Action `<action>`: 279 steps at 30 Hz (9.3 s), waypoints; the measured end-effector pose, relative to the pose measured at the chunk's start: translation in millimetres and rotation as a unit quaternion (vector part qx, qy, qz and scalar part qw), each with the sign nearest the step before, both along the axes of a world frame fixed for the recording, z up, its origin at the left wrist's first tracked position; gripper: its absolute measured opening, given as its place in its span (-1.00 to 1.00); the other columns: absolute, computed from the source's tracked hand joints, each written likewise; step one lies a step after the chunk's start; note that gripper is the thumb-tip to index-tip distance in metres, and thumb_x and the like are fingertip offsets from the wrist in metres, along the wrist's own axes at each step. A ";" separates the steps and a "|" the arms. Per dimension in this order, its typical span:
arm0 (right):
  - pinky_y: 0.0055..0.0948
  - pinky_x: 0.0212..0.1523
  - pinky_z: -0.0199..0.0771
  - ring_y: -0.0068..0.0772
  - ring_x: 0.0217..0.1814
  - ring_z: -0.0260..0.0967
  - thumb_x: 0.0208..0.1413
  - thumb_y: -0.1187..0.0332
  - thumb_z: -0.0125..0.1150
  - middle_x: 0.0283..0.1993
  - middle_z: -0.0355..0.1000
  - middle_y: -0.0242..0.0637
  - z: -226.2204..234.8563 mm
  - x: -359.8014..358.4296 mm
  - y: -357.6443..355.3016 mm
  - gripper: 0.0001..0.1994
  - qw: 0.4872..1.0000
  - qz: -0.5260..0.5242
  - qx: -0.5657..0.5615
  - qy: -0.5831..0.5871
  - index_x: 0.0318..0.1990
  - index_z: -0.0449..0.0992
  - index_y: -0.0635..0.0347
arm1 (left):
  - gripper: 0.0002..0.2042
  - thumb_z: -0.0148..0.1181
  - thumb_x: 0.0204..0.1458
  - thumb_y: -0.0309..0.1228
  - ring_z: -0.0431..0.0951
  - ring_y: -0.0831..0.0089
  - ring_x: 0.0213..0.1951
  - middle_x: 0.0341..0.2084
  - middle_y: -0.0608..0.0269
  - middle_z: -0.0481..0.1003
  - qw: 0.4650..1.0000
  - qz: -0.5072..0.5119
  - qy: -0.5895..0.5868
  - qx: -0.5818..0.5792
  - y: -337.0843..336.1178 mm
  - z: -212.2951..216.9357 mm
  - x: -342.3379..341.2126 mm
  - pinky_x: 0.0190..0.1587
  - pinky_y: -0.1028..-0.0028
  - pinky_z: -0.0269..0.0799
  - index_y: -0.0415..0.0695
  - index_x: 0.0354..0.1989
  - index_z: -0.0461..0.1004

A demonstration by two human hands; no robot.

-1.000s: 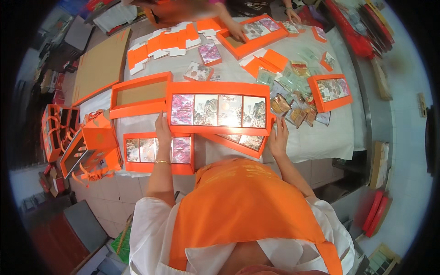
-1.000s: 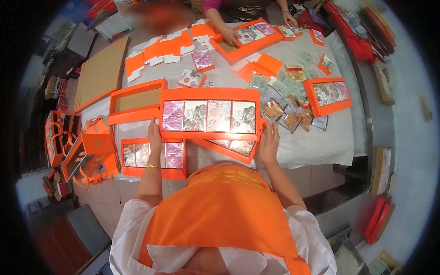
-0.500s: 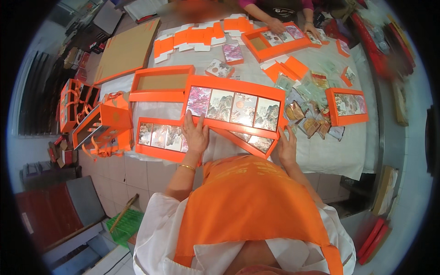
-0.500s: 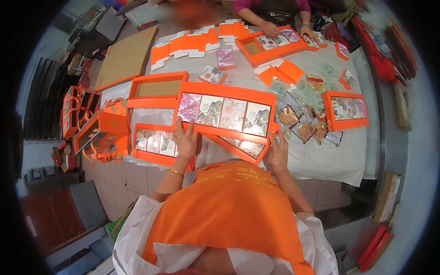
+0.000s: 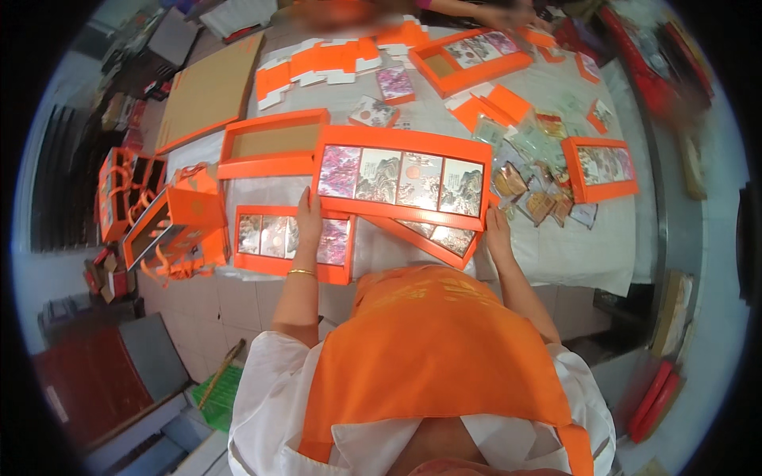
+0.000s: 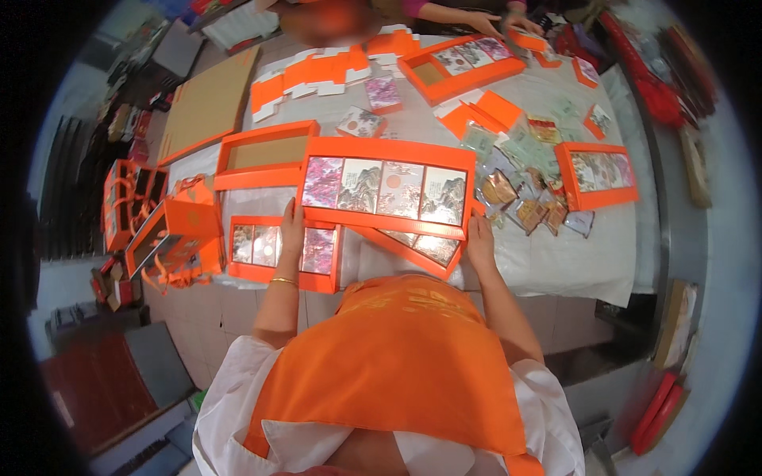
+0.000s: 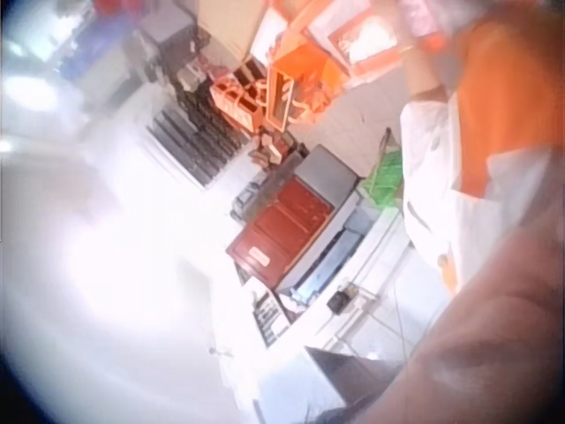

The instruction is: The person assembles orange cardboard boxes by placing small, individually wrapped items into the compartments of the box base. They then fold the cardboard flaps to close the boxes and stack the finished units on the table.

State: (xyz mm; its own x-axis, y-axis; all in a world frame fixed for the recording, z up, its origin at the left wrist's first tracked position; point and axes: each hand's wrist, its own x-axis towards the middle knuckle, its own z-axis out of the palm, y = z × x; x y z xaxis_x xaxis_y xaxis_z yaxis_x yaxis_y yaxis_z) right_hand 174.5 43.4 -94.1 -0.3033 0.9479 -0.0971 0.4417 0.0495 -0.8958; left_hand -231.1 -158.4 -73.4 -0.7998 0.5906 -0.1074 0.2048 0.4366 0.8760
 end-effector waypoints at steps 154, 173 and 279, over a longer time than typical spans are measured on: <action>-0.34 0.23 0.34 -0.28 0.33 0.21 0.04 0.61 0.23 0.38 0.06 0.00 285.2 -171.9 -89.8 -0.03 0.932 -0.064 0.137 0.331 0.48 -0.34 0.16 | -0.02 0.41 -0.12 -0.36 0.05 -0.14 0.38 0.41 -0.19 -0.12 0.874 -0.328 0.339 0.118 49.7 241.1 11.4 0.27 0.04 0.25 -0.04 0.47 -0.10; -0.13 0.42 0.08 -0.01 0.49 0.00 0.01 0.45 0.32 0.47 -0.10 0.08 277.8 -179.4 -107.5 0.02 0.952 -0.057 0.204 0.223 0.48 -0.36 0.24 | 0.05 0.45 -0.19 -0.53 0.43 0.11 0.09 0.14 -0.08 0.32 0.898 -0.296 0.288 0.153 65.2 214.3 19.8 0.08 0.22 0.45 -0.04 0.48 -0.14; -0.09 -0.29 0.43 0.09 -0.29 0.46 0.19 0.39 0.14 -0.34 0.49 -0.02 248.3 -241.1 -159.5 -0.86 0.915 0.398 0.068 0.000 -0.16 0.40 0.20 | -0.60 0.23 0.12 -0.24 0.35 0.71 -0.44 -0.37 0.39 0.43 0.892 -0.185 -0.401 0.098 -71.6 177.7 -8.1 -0.41 0.65 0.26 -0.25 0.00 0.34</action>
State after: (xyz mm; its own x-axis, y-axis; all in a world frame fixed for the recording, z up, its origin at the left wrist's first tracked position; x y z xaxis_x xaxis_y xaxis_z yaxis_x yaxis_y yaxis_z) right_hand -66.5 -116.2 154.3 -0.9023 0.4310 0.0041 0.2186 0.4658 -0.8575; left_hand -239.3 -230.0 104.3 -0.2581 0.8684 -0.4233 -0.4229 0.2924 0.8577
